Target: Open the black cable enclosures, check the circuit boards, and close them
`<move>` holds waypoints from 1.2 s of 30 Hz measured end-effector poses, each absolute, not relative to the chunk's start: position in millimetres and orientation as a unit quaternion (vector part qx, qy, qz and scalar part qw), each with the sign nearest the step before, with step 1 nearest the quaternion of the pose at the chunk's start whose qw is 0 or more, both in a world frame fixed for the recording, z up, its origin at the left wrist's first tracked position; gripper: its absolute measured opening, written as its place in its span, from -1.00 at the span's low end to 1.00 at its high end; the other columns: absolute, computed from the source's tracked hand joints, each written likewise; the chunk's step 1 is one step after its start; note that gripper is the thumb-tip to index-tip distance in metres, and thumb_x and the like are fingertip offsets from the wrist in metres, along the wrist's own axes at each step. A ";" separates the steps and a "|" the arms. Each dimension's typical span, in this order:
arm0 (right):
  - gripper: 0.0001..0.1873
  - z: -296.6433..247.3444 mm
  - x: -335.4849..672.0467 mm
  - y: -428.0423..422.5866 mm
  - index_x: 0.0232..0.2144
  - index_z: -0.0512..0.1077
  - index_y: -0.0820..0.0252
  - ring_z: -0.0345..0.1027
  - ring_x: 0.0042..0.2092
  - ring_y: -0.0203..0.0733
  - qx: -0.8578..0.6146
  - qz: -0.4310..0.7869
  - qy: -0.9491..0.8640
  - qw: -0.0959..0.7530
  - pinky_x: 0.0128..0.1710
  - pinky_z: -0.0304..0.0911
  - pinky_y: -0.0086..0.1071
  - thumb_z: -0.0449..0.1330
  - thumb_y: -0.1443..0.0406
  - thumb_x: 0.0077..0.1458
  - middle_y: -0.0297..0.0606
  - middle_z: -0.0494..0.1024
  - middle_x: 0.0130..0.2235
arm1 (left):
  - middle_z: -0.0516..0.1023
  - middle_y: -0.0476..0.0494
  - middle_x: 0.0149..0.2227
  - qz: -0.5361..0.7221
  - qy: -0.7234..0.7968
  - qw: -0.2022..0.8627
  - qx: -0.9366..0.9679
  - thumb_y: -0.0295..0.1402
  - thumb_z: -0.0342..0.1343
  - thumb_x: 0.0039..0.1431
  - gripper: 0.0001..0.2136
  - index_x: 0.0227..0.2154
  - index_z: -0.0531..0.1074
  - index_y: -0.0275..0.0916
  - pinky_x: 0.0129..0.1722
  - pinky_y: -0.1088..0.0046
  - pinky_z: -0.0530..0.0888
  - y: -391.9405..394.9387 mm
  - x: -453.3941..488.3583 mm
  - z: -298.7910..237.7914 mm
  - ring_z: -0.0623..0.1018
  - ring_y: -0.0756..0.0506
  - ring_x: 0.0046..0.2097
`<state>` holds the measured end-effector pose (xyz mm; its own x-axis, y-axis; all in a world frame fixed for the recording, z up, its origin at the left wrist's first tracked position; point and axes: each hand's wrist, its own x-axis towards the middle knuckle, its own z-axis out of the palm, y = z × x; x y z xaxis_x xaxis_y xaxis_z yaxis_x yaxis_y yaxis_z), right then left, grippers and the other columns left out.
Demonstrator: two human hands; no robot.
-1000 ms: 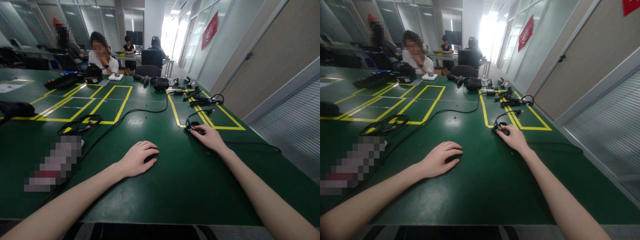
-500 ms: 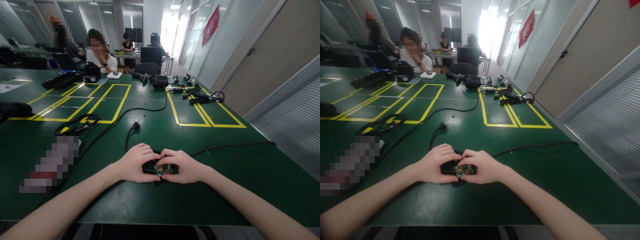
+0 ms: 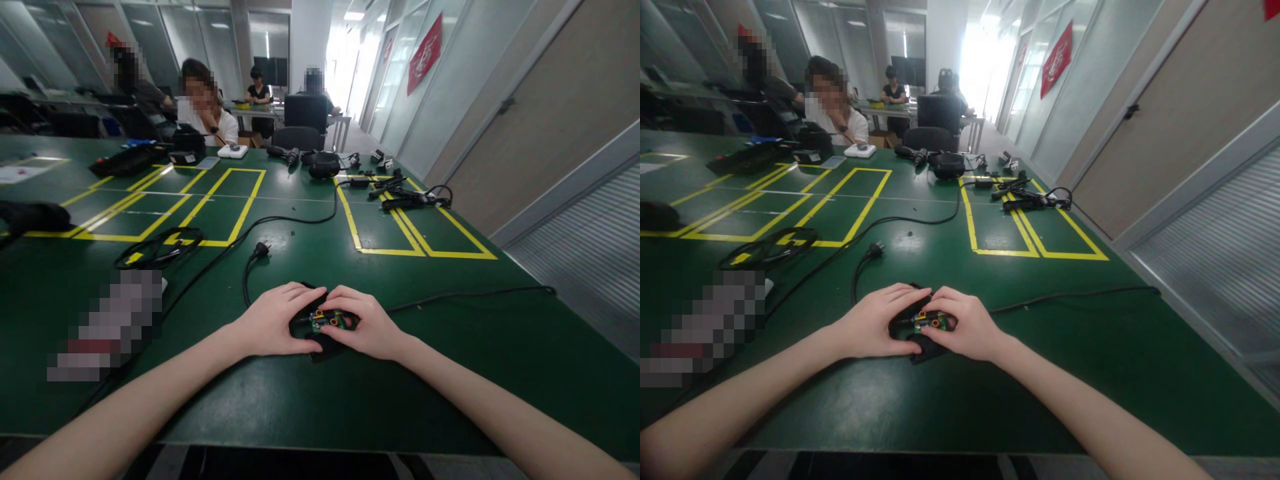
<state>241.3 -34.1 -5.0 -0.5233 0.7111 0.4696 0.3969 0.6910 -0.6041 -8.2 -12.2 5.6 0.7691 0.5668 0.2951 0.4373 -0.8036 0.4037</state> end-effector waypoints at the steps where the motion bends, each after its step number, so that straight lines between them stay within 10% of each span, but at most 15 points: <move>1: -0.82 -5.9 240.8 -33.8 -0.13 0.58 0.14 0.57 -0.14 -0.12 -0.330 0.215 -0.844 0.363 -0.12 0.52 -0.27 0.36 0.24 0.22 -0.17 0.62 -0.13 | 0.54 -0.32 0.21 0.205 0.273 0.168 0.925 0.04 0.38 0.13 -0.15 0.39 0.21 -0.16 0.19 0.10 0.52 -12.0 -8.5 5.7 0.54 -0.30 0.20; 20: -0.87 -10.1 241.4 -27.6 -0.18 0.58 0.13 0.56 -0.13 -0.07 -0.365 0.138 -0.842 0.372 -0.10 0.52 -0.21 0.38 0.25 0.22 -0.16 0.63 -0.15 | 0.49 -0.32 0.29 0.208 0.267 0.200 0.919 0.02 0.42 0.12 -0.16 0.39 0.23 -0.11 0.26 0.09 0.50 -8.2 -13.1 2.5 0.52 -0.31 0.27; 31: -0.52 -0.4 247.0 -27.8 0.05 0.49 0.10 0.40 0.12 0.10 -0.326 0.152 -0.877 0.319 0.11 0.41 0.04 0.40 0.31 0.06 -0.05 0.53 0.09 | 0.59 -0.23 0.15 0.243 0.292 0.202 0.903 -0.24 0.24 0.31 -0.53 0.24 0.38 -0.15 0.15 0.22 0.57 -7.3 -10.0 -0.5 0.62 -0.21 0.13; 36: -0.71 -0.8 250.5 -24.6 -0.09 0.51 0.10 0.48 -0.04 -0.01 -0.335 0.182 -0.871 0.311 -0.01 0.46 -0.09 0.34 0.40 0.11 -0.16 0.63 -0.09 | 0.61 -0.23 0.13 0.254 0.284 0.204 0.902 -0.22 0.20 0.36 -0.59 0.21 0.41 -0.15 0.14 0.21 0.57 -7.8 -9.3 -0.8 0.62 -0.20 0.12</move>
<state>250.5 -24.6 -0.8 -0.5827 0.6960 0.4195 0.4699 0.7097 -0.5249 -9.3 -7.8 -0.8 0.7100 0.6152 0.3427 0.4082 -0.7561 0.5116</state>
